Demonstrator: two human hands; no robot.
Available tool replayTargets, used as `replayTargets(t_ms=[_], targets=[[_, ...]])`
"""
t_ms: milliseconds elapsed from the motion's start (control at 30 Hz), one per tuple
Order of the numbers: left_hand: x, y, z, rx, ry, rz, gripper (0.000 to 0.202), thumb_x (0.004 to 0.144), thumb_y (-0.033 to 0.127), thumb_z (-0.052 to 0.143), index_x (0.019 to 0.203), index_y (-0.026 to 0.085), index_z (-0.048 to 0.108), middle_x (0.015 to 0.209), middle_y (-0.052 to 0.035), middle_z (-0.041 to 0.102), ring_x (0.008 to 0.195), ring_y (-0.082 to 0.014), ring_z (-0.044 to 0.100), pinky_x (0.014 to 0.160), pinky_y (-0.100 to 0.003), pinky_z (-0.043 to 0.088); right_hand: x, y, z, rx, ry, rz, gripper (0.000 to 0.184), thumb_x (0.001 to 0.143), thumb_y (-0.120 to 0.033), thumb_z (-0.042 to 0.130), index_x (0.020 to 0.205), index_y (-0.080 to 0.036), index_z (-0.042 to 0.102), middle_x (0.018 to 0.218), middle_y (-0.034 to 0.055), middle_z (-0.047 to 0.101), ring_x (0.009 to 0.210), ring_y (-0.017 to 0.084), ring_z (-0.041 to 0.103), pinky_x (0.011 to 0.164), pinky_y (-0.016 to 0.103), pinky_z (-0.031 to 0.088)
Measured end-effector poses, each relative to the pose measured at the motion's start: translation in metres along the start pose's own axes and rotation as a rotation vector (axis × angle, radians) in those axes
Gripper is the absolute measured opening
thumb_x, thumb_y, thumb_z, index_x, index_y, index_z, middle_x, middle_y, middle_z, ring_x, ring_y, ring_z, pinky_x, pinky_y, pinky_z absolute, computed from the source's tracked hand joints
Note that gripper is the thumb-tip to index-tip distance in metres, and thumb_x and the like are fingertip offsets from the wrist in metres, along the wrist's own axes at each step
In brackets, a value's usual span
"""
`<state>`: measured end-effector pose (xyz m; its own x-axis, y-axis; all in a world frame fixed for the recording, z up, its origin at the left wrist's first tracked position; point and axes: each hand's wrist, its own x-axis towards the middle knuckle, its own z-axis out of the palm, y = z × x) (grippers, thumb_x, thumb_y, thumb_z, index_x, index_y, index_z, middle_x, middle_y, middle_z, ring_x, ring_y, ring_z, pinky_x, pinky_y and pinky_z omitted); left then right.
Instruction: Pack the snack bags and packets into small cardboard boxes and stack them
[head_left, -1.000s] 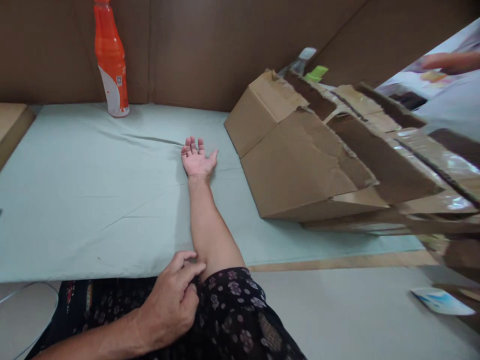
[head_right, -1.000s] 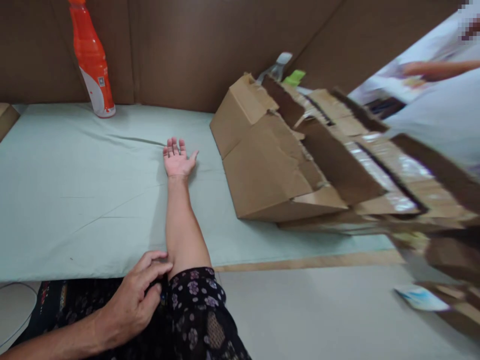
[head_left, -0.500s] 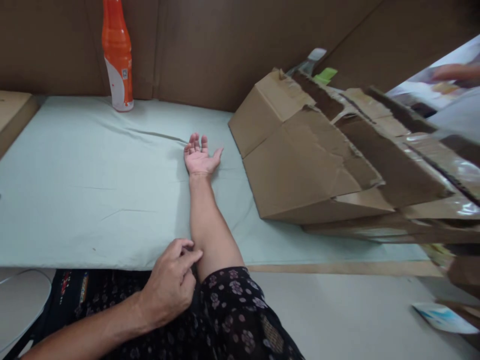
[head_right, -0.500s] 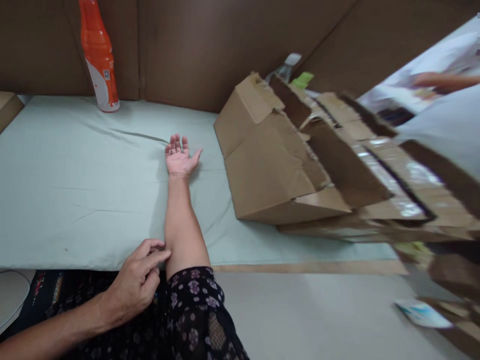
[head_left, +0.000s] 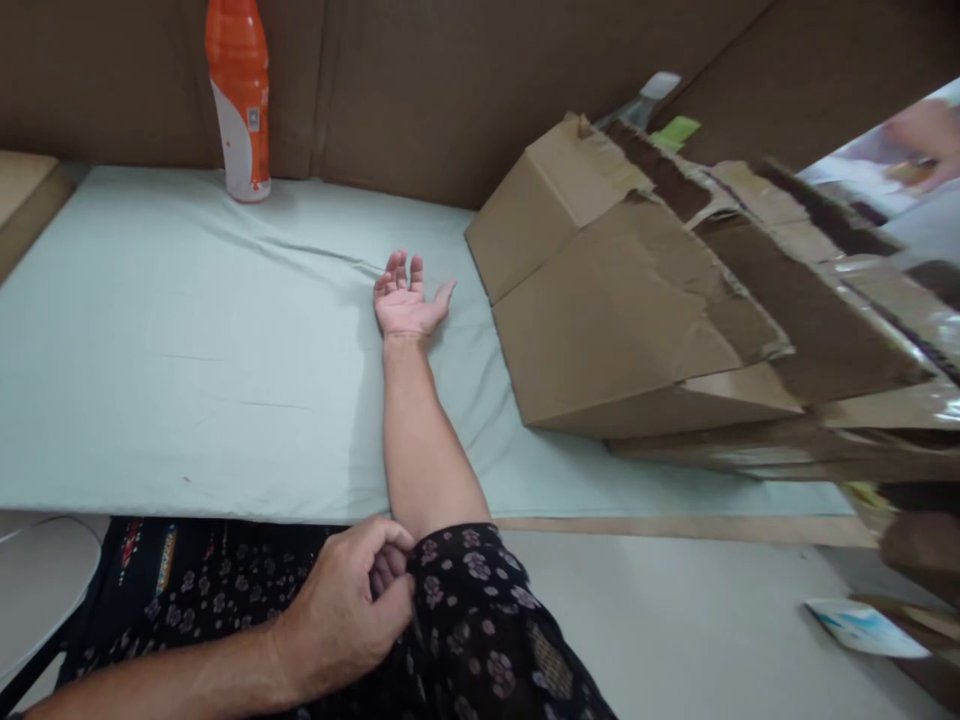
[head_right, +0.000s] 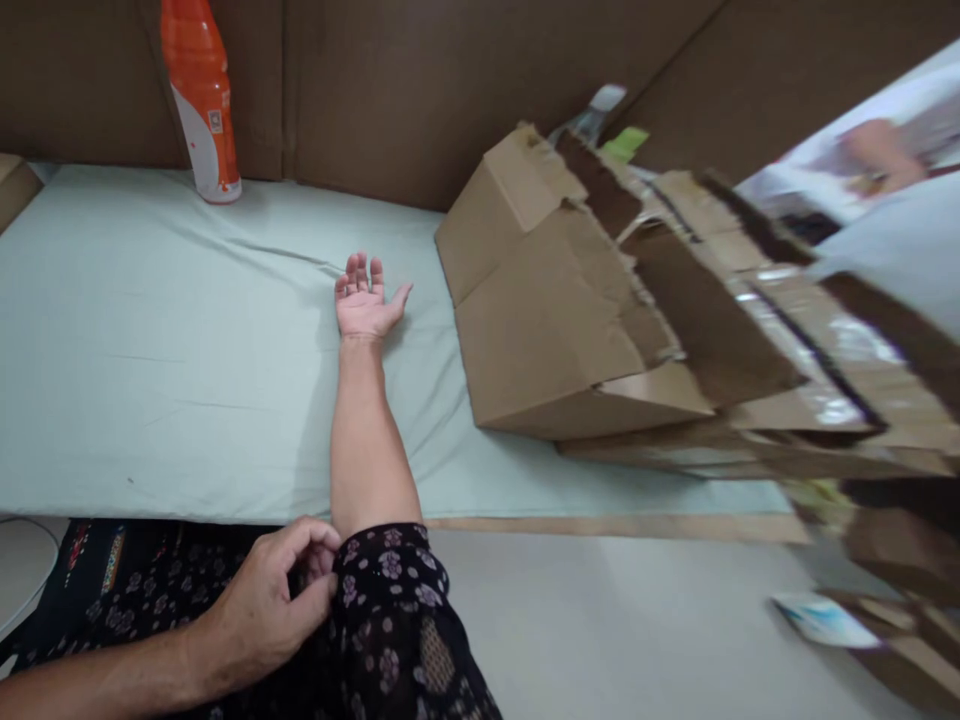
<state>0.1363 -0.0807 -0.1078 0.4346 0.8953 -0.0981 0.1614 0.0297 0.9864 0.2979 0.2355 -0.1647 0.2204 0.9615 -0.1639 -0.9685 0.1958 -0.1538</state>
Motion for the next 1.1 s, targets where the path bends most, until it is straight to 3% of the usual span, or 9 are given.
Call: replayTargets(t_ms=[133,300,400,467,567,633,800,900,1100], targets=[[-0.011,0.011,-0.001,-0.054,-0.079,0.084,0.016,0.072,0.004,0.052,0.074,0.018,0.058,0.068,0.0019,0.056,0.061,-0.0109,0.052,0.058,-0.021,0.041,-0.002,-0.001,-0.001,0.019,0.001,0.012,0.051,0.100,-0.058,0.030,0.106,-0.019,0.063,0.137,0.0159,0.061,0.126,0.026,0.060,0.070,0.038,0.061],[-0.017,0.034,-0.013,-0.184,-0.519,0.235,0.018,0.077,0.012,0.061,0.063,0.020,0.053,0.065,0.0030,0.056,0.061,-0.0109,0.053,0.059,-0.021,0.041,-0.003,-0.002,-0.001,0.018,-0.003,0.012,0.052,0.099,-0.060,0.032,0.109,-0.020,0.063,0.136,0.0149,0.061,0.127,0.027,0.060,0.071,0.039,0.062],[-0.010,0.032,-0.017,-0.140,-0.345,0.011,0.015,0.079,0.013,0.055,0.066,0.020,0.056,0.060,0.0037,0.054,0.056,-0.0110,0.050,0.055,-0.023,0.038,-0.004,-0.003,0.000,0.017,0.009,0.010,0.052,0.100,-0.060,0.031,0.108,-0.020,0.063,0.136,0.0154,0.061,0.126,0.027,0.061,0.070,0.039,0.062],[-0.003,0.024,-0.017,-0.088,-0.168,-0.108,0.017,0.083,0.014,0.049,0.087,0.017,0.065,0.065,0.0024,0.057,0.057,-0.0123,0.050,0.056,-0.025,0.038,-0.004,-0.003,0.000,0.014,0.009,0.007,0.052,0.100,-0.060,0.031,0.109,-0.020,0.063,0.135,0.0153,0.062,0.125,0.027,0.062,0.072,0.040,0.062],[0.006,0.011,-0.013,-0.057,-0.094,-0.141,0.049,0.081,0.014,0.052,0.130,0.010,0.059,0.073,0.0006,0.062,0.064,-0.0154,0.053,0.065,-0.028,0.042,-0.004,-0.003,0.000,0.011,0.003,0.009,0.051,0.100,-0.060,0.032,0.112,-0.020,0.063,0.134,0.0149,0.063,0.124,0.027,0.062,0.076,0.044,0.062],[0.009,0.006,-0.009,-0.055,-0.088,-0.133,0.061,0.077,0.012,0.055,0.138,0.010,0.057,0.071,0.0017,0.062,0.064,-0.0158,0.052,0.068,-0.030,0.041,-0.004,-0.003,0.000,0.009,0.008,0.010,0.050,0.100,-0.059,0.033,0.113,-0.020,0.062,0.134,0.0150,0.063,0.124,0.027,0.062,0.077,0.044,0.062],[0.003,0.006,-0.006,-0.163,-0.044,-0.177,0.030,0.075,0.014,0.059,0.103,0.015,0.070,0.069,0.0013,0.061,0.064,-0.0150,0.052,0.069,-0.029,0.040,-0.006,-0.002,0.001,0.015,0.020,0.007,0.049,0.100,-0.057,0.035,0.112,-0.020,0.063,0.137,0.0152,0.061,0.127,0.028,0.060,0.074,0.042,0.062],[-0.002,0.005,-0.006,-0.310,-0.018,-0.287,0.009,0.075,0.020,0.064,0.084,0.018,0.065,0.072,0.0002,0.062,0.068,-0.0148,0.054,0.069,-0.028,0.041,-0.006,-0.003,0.001,0.043,0.019,-0.005,0.046,0.100,-0.053,0.034,0.111,-0.020,0.064,0.143,0.0157,0.059,0.130,0.028,0.059,0.071,0.040,0.063],[-0.003,-0.006,0.008,-0.733,-0.074,-0.622,0.042,0.082,0.058,0.063,0.085,0.017,0.062,0.078,-0.0034,0.065,0.072,-0.0164,0.061,0.070,-0.028,0.047,-0.008,-0.004,-0.001,0.162,0.021,-0.053,0.053,0.102,-0.054,0.026,0.114,-0.021,0.066,0.146,0.0151,0.058,0.131,0.029,0.060,0.062,0.037,0.062]])
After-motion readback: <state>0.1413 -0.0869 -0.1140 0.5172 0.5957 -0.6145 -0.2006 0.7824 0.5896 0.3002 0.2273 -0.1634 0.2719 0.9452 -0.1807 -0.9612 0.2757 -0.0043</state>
